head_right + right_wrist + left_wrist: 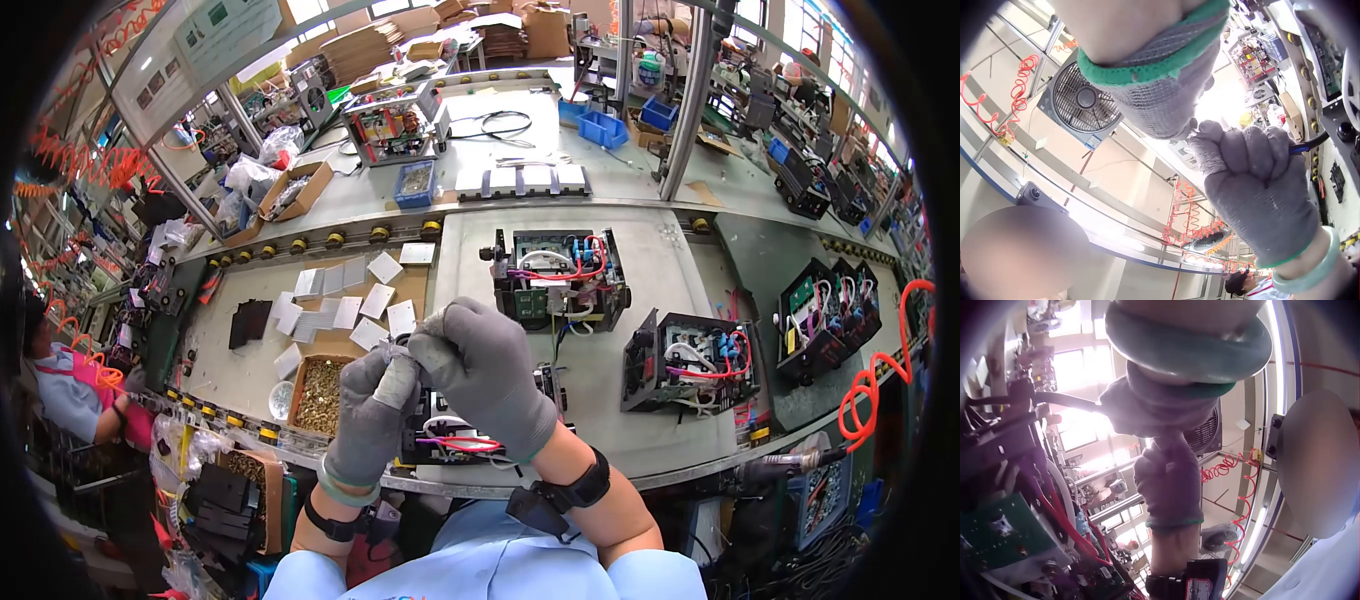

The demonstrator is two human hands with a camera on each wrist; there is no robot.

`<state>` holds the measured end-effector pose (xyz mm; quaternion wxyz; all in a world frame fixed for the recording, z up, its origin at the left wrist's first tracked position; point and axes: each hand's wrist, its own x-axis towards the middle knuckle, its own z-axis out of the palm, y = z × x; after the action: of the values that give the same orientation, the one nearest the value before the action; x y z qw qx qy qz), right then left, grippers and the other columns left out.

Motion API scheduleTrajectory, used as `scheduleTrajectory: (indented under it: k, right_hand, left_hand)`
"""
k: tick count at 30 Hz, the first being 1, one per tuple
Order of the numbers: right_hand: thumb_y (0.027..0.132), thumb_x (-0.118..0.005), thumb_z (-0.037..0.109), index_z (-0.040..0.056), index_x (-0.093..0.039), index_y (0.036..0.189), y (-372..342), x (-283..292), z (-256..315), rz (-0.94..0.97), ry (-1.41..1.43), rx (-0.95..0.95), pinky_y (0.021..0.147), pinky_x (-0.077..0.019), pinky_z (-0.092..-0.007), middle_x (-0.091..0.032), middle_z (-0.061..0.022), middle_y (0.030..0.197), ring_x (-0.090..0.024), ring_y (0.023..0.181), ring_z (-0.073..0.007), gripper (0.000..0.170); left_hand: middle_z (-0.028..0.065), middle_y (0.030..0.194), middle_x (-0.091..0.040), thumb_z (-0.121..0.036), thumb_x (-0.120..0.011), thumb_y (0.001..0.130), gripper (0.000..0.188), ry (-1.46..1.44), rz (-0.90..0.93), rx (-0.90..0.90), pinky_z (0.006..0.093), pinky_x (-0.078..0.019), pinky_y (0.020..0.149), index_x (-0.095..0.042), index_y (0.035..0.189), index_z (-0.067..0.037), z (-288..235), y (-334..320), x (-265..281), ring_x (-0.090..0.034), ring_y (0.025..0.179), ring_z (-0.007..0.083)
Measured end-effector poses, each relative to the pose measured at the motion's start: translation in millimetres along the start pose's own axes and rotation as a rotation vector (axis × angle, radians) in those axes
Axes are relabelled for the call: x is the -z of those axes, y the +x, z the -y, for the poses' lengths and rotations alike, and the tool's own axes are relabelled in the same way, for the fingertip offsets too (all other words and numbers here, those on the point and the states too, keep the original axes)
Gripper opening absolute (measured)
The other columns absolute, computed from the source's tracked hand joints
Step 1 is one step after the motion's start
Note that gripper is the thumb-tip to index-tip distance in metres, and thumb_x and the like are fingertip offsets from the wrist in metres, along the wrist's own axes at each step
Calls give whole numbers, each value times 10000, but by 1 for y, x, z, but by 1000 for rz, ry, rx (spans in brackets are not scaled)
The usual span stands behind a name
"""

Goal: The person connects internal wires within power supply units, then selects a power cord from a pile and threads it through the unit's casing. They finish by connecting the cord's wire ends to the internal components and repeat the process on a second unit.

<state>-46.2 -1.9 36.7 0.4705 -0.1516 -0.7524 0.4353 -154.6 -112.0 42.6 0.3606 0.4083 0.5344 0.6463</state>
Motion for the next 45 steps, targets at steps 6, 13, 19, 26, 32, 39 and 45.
scheduleTrajectory:
  k: [6,13,19,26,32,39,45]
  right_hand:
    - [907,-664,125,-8,-691,868,6,-10,-19,-94,151,-200,594,-487,-295,-644,-64,728,-582,631,-116,142]
    - [965,-635,178,-18,-715,1108,-6,-22,-11,176,824,-607,822,-488,-248,-640,-36,1004,-587,884,-93,255]
    - [897,-739,125,-18,-683,933,-5,-31,6,-47,744,-630,638,-508,-234,-658,-7,752,-601,700,-59,158]
    - [883,-739,137,-22,-666,934,-7,-32,-2,-51,555,-537,674,-517,-249,-658,-28,804,-607,722,-82,182]
    - [930,-652,131,-39,-683,1118,-2,-15,-5,262,537,-471,820,-492,-276,-632,-73,928,-589,875,-127,255]
    - [904,-659,61,-39,-723,1013,-6,-22,-2,123,440,-389,783,-491,-270,-625,-77,891,-603,853,-131,162]
    - [868,-690,55,-23,-719,971,-9,-29,0,-33,462,-538,729,-496,-271,-622,-75,827,-609,790,-125,133]
  left_hand:
    - [-106,644,-437,-194,-539,1032,200,-139,-51,250,183,-239,485,-667,984,-48,5,0,13,-339,547,-11]
    - [-99,629,-349,-206,-538,1017,138,-305,-53,251,200,-211,461,-571,932,-102,0,3,8,-302,514,12]
    - [-80,627,-476,-208,-570,1002,180,-129,-178,133,193,-276,454,-571,860,-98,19,-9,4,-386,506,12]
    - [-90,613,-440,-226,-565,1010,192,-145,-165,125,194,-263,449,-565,856,-111,19,-9,2,-367,502,7]
    - [-108,599,-373,-240,-544,1024,168,-280,-75,195,191,-240,444,-563,913,-115,15,-8,11,-331,490,-2]
    - [-94,611,-398,-222,-539,1021,151,-252,-173,150,195,-243,454,-575,964,-88,20,-8,0,-343,501,5]
    - [-83,663,-450,-167,-562,1003,88,-95,-205,25,205,-289,493,-582,977,-86,36,-13,-5,-377,549,13]
